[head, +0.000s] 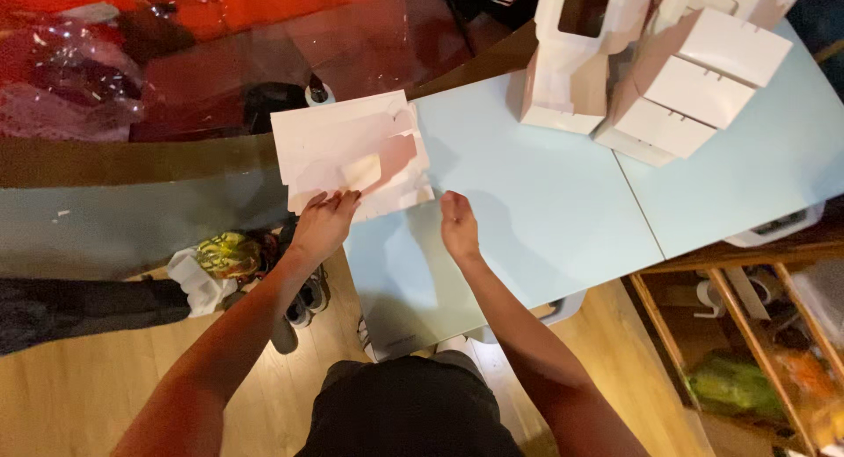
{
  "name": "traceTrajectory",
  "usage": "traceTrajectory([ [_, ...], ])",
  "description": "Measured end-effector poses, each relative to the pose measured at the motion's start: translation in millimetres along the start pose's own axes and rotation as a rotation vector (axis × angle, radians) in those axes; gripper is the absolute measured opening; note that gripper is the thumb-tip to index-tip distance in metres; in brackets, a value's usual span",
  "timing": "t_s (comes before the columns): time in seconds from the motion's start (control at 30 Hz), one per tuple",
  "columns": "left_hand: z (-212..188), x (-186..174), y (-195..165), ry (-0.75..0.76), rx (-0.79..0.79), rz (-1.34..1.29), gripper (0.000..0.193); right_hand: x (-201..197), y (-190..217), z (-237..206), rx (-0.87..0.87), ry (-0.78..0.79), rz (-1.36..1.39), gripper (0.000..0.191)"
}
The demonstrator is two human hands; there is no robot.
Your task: The person folds flat white paperboard sheets into small boxes with clear windows on top. They repeatedly fold the sides, tuck flaps to lock the shape, and stack the finished boxes on the table.
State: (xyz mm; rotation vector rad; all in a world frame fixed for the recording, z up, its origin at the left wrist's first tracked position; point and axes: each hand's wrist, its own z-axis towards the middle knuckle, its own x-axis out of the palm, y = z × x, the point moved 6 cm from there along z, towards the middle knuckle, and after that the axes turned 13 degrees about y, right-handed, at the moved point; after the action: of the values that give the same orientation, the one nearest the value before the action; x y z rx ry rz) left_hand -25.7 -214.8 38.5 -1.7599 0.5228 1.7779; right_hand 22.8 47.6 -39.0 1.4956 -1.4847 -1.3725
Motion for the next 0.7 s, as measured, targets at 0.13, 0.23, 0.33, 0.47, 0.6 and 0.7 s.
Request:
traceTrajectory([
  [0.13, 10.8, -78.7, -35.6, -0.024, 0.083, -0.15, 0.018, -46.1, -15.8, -27.1, -0.011, -0.143, 0.216, 0.055],
  [0.23, 36.2, -132.6, -63.6, 0.034, 0.243, -0.339, 0.018, -90.2, -20.2, -70.6, -0.065, -0.297, -0.078, 0.056],
  [0.33, 80.0, -152.6, -99.0, 0.139, 0.374, -0.39, 0.017, -122.7, -26.0, -121.3, -0.037, -0.358, -0.318, 0.059],
  [0.47, 147.3, -121.4, -153.4, 0.302, 0.433, -0.218, 0.019, -137.3, -27.2, -170.8, -0.001, -0.335, -0.624, 0.07],
  [0.6, 203.5, -89.8, -203.0, 0.113, 0.622, -0.182, 0.017, -156.0, -10.0, -179.6, -0.24, -0.435, -0.701, 0.079],
  [0.7, 233.6, -54.5, -237.9, 0.165, 0.682, -0.134, 0.019, -197.0, 9.3, -144.1, -0.44, -0.568, -0.641, 0.079],
])
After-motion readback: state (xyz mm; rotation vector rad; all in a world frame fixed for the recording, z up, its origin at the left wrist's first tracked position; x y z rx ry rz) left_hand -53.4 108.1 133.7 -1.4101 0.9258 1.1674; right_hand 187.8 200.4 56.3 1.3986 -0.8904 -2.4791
